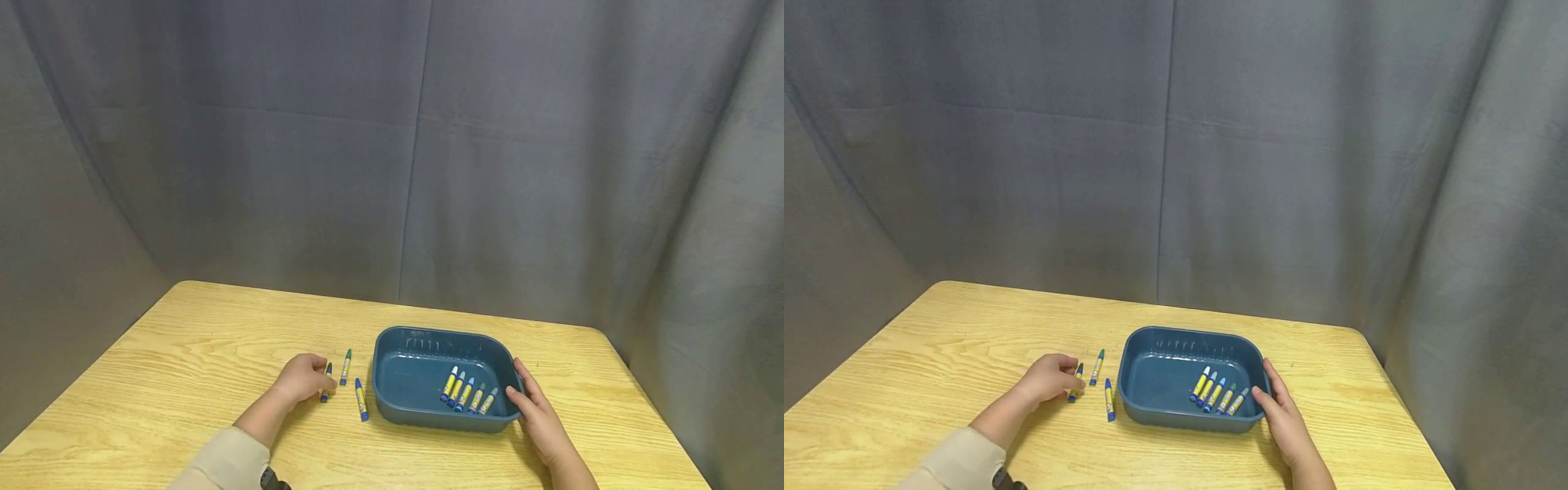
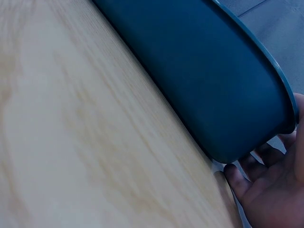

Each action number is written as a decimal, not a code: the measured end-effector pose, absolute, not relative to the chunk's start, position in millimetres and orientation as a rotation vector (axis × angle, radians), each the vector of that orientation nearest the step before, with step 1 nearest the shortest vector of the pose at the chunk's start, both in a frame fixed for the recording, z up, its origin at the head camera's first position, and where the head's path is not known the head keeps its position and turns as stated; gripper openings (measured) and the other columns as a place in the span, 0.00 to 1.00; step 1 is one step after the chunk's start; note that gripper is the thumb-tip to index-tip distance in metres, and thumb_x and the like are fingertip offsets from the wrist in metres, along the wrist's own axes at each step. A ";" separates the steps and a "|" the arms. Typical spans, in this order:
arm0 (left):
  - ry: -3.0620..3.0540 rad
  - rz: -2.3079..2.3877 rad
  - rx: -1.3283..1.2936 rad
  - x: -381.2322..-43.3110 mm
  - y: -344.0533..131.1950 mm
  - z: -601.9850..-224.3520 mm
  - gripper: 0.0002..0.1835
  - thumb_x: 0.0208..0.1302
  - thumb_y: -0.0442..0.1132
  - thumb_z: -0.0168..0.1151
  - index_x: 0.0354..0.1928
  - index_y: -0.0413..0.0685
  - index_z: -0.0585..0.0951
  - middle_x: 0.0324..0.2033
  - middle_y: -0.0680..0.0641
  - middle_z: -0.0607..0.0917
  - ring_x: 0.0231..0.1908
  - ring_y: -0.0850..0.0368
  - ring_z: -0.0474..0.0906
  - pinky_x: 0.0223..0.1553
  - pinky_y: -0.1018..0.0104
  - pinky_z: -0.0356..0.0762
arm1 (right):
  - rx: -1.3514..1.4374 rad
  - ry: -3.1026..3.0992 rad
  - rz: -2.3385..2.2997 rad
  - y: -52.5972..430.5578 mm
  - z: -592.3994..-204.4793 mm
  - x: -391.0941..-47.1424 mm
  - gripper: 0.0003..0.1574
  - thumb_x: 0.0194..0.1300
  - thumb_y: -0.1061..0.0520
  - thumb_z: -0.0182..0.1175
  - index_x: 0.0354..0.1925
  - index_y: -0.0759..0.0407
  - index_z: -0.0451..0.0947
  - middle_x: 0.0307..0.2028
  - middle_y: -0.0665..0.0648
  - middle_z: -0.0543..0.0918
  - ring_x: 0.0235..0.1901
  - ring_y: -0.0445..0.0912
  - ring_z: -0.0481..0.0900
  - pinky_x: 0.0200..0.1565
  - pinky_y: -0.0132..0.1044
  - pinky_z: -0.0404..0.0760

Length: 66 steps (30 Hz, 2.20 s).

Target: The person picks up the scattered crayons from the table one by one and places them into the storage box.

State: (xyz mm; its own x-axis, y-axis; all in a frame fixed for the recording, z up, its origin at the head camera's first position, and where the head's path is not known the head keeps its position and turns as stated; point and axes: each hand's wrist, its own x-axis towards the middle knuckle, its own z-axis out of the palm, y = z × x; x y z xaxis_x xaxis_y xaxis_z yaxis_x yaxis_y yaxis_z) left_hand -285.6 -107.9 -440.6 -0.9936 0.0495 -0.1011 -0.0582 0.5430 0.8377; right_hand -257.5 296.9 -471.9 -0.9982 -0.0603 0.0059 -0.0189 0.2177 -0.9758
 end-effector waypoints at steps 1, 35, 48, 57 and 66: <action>2.674 1.423 -0.006 -285.5 -106.9 -440.4 0.33 0.51 0.32 0.69 0.60 0.23 0.71 0.49 0.32 0.80 0.38 0.49 0.79 0.40 0.59 0.83 | -0.081 2.426 -1.943 297.0 -471.7 -257.5 0.43 0.76 0.52 0.45 0.78 0.54 0.37 0.78 0.62 0.35 0.76 0.65 0.38 0.48 0.09 0.64; 2.188 1.873 0.147 -302.9 -93.3 -411.9 0.29 0.61 0.28 0.54 0.66 0.30 0.68 0.54 0.35 0.75 0.44 0.52 0.76 0.46 0.60 0.83 | -0.104 2.353 -2.039 295.5 -472.7 -258.2 0.43 0.76 0.55 0.46 0.78 0.57 0.36 0.78 0.62 0.35 0.75 0.63 0.41 0.49 0.10 0.67; 2.075 1.892 0.196 -319.6 -14.4 -385.0 0.26 0.60 0.25 0.57 0.62 0.32 0.73 0.46 0.39 0.78 0.41 0.53 0.77 0.51 0.53 0.84 | -0.088 2.379 -2.012 292.0 -471.6 -258.0 0.42 0.76 0.54 0.46 0.78 0.55 0.38 0.78 0.61 0.36 0.76 0.62 0.43 0.49 0.11 0.67; 2.059 1.813 0.122 -324.1 27.7 -400.3 0.28 0.54 0.22 0.56 0.61 0.31 0.74 0.49 0.39 0.80 0.36 0.55 0.73 0.46 0.55 0.85 | -0.092 2.397 -2.001 291.2 -471.8 -257.7 0.42 0.75 0.54 0.46 0.78 0.55 0.39 0.78 0.63 0.36 0.76 0.63 0.39 0.49 0.09 0.64; 2.140 1.711 0.009 -326.8 53.4 -418.2 0.27 0.51 0.20 0.56 0.57 0.31 0.77 0.39 0.42 0.79 0.34 0.55 0.73 0.42 0.57 0.86 | -0.090 2.412 -1.985 291.1 -471.7 -258.5 0.42 0.75 0.54 0.46 0.78 0.55 0.39 0.78 0.63 0.37 0.76 0.63 0.38 0.50 0.09 0.63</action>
